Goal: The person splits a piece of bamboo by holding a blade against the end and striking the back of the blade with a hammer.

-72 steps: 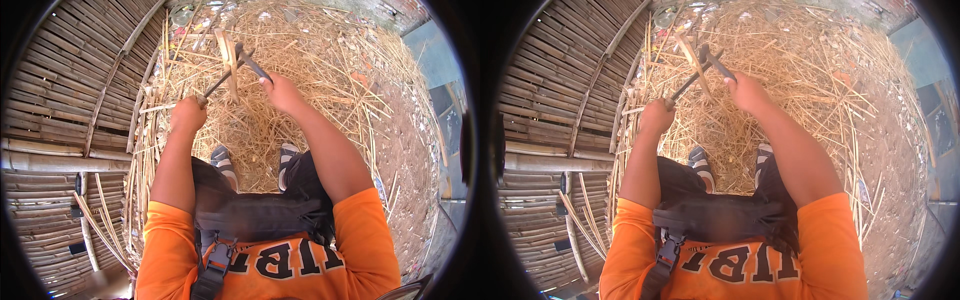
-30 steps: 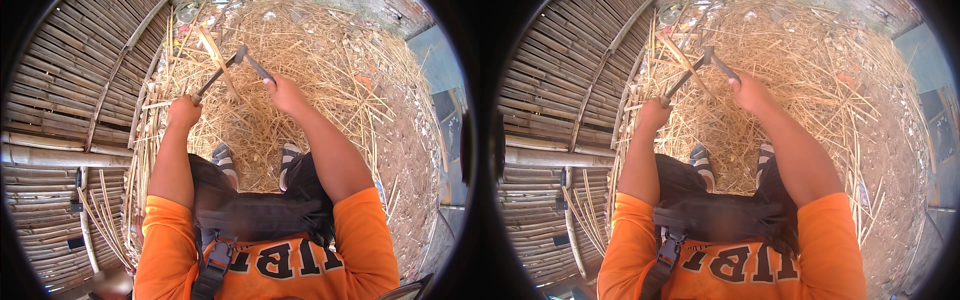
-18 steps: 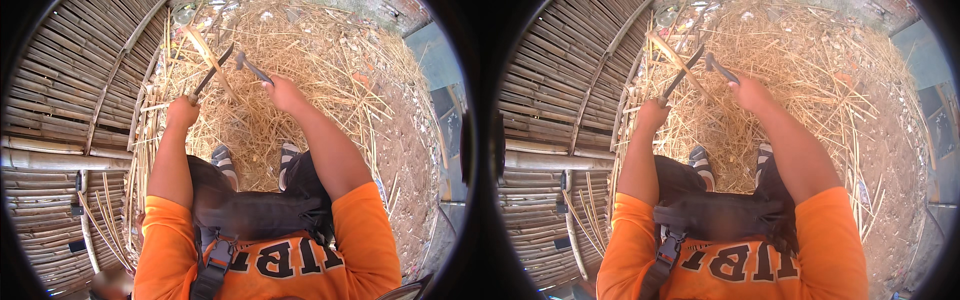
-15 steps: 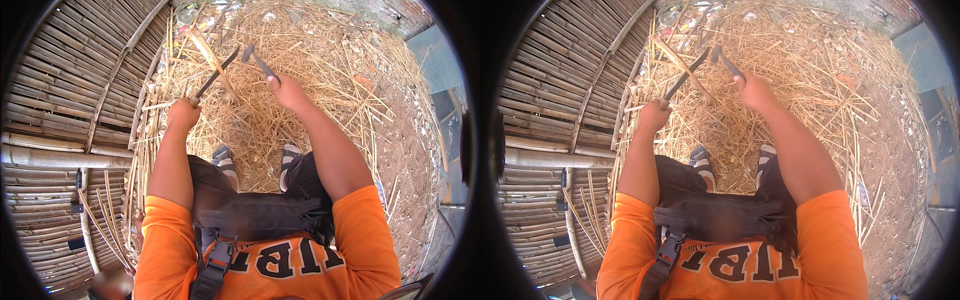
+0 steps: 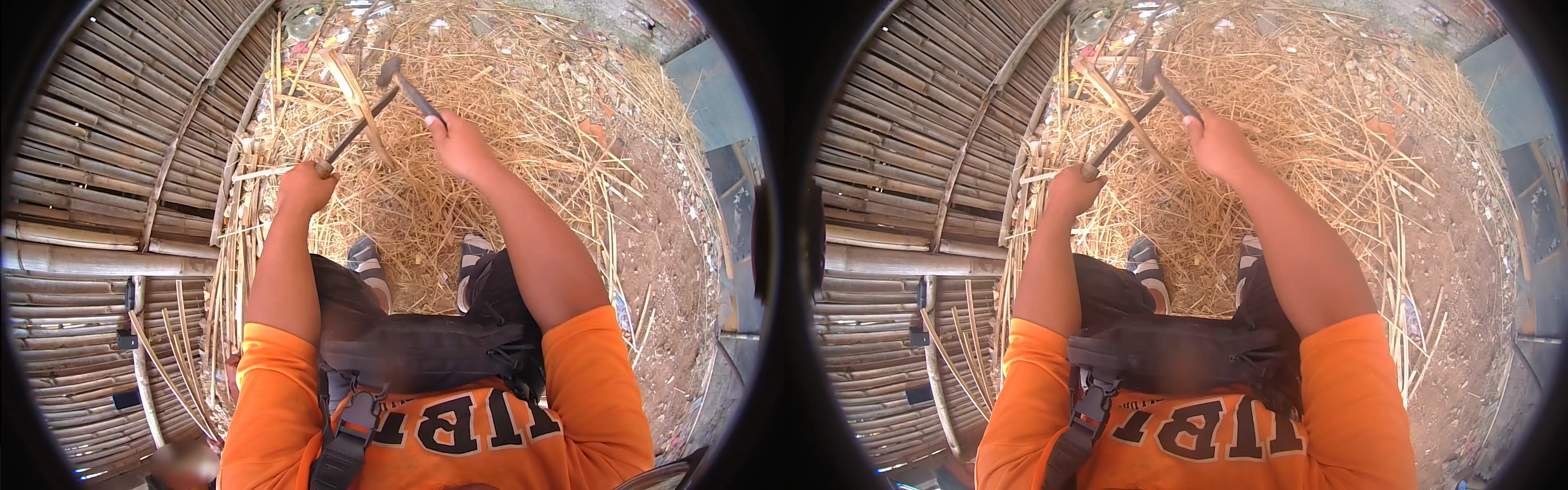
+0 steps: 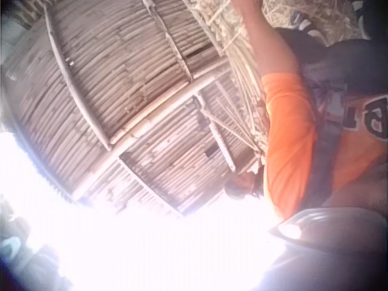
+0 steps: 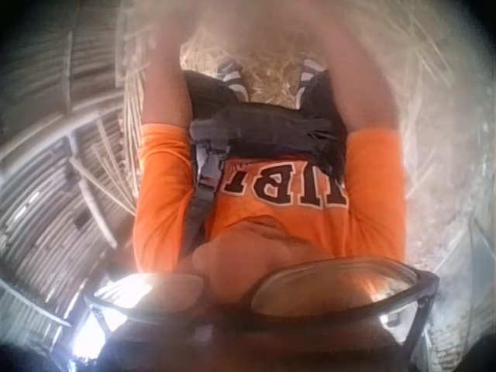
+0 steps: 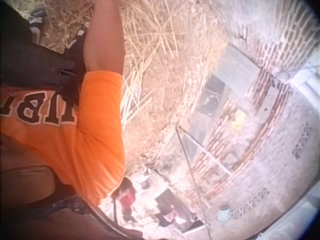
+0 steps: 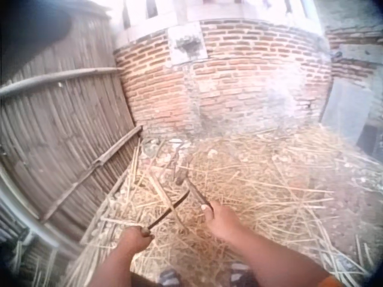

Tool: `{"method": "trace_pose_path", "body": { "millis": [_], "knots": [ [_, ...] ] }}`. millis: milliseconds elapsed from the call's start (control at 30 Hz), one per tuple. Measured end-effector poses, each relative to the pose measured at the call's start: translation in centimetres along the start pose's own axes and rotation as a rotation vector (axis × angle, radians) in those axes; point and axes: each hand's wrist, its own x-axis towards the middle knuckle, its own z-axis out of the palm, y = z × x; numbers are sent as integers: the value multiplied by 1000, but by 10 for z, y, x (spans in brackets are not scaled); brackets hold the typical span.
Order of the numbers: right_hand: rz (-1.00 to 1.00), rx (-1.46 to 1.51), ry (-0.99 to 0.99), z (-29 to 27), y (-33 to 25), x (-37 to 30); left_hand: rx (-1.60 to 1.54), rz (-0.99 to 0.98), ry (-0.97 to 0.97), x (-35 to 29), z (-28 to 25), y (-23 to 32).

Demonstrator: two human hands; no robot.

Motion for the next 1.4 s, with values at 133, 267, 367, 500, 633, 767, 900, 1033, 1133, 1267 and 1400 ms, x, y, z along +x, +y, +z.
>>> {"method": "trace_pose_path", "body": {
  "millis": [133,267,367,500,633,767,900,1033,1133,1267,1400],
  "knots": [
    [-173,138,171,-24,-29,-16,18,-37,-54,3,2,-7],
    [-73,221,90,-12,-22,-17,-12,-25,-108,3,-3,4],
    [-4,3,-29,2,5,-11,49,-15,-74,3,-2,15],
    [-5,111,-21,-3,-7,-10,81,7,-62,5,9,4],
    [-248,148,282,-19,-20,-22,19,4,-44,1,6,3],
    [-49,27,53,2,-4,-17,42,20,-43,5,6,10],
    [22,-135,-73,16,12,-5,53,4,-81,0,12,13],
    [21,56,-3,-10,-26,-12,59,0,-92,0,9,13],
    [-147,59,212,-14,-21,-23,50,22,-82,5,10,10],
    [56,-108,-97,-3,-1,-12,78,19,-99,4,3,19],
    [83,-7,-55,7,12,-4,31,53,-34,9,23,8]
  ]
}}
